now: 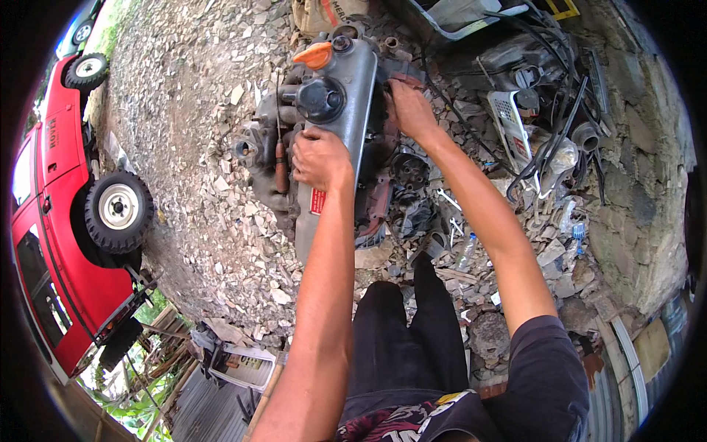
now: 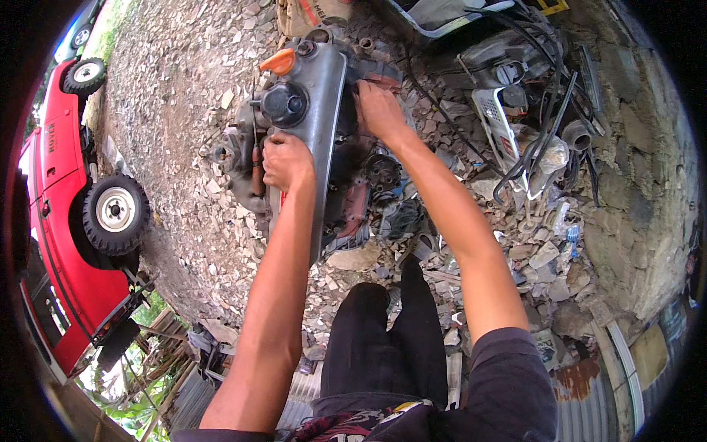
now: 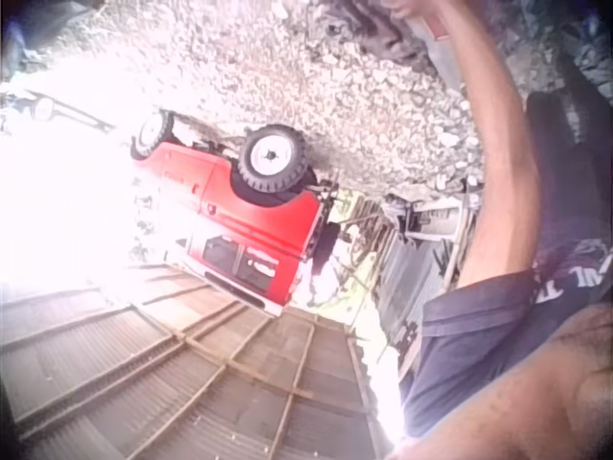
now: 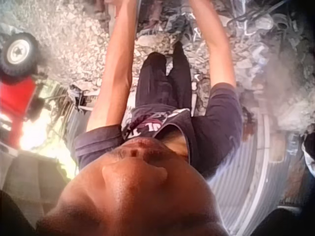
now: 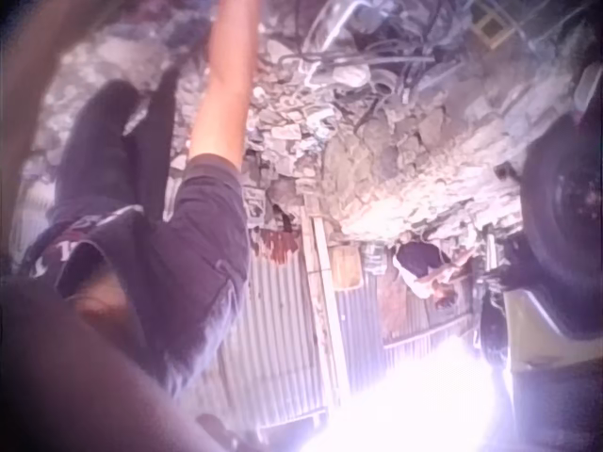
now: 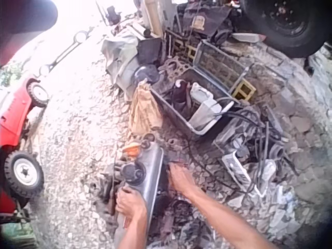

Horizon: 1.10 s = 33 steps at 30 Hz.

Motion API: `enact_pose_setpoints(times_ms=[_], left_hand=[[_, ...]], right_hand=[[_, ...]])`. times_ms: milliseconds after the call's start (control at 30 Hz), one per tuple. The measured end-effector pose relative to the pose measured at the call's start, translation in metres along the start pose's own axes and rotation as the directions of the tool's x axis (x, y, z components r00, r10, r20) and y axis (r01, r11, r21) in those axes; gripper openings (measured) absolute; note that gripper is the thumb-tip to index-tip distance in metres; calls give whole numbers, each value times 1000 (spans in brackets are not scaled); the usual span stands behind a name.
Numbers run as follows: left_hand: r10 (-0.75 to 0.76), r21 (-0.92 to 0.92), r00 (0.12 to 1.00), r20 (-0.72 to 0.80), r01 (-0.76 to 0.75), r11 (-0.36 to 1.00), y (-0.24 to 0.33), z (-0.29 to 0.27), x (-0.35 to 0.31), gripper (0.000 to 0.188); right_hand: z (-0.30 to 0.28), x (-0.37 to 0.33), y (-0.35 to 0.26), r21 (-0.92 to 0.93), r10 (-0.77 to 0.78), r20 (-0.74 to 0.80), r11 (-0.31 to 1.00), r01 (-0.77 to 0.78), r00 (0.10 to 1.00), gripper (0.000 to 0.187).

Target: The person unscrews bolts and removes the valve cover from an engine block using a wrench and by hand.

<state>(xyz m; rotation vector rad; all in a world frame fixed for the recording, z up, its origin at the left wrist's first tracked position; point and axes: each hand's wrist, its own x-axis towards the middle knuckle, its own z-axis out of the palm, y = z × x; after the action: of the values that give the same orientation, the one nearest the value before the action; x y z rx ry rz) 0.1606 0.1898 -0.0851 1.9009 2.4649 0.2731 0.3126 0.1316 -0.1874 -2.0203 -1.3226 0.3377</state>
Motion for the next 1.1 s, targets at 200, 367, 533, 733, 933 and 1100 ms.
enact_pose_setpoints(times_ms=[200,367,533,733,933,1100], left_hand=[[-7,-3,1000,13,7,1000,-2,0,2,34],[-8,-9,999,37,8,1000,-3,0,2,35],[0,-15,999,36,1,1000,-1,-1,1,35],[-7,-4,1000,26,7,1000,-4,0,4,35],[9,1,1000,20,-9,1000,-2,0,3,34],[6,4,1000,18,-6,1000,-2,2,2,33]], right_hand=[[-6,30,-9,-3,380,171,923,-385,909,28],[-4,12,-1,278,127,-116,956,-90,985,26],[-1,-5,7,197,101,-109,977,-78,989,21],[-20,6,-23,24,356,83,933,-359,931,32],[-9,0,-3,275,14,-256,960,60,966,32],[-11,-1,0,136,194,-26,973,-188,981,27]])
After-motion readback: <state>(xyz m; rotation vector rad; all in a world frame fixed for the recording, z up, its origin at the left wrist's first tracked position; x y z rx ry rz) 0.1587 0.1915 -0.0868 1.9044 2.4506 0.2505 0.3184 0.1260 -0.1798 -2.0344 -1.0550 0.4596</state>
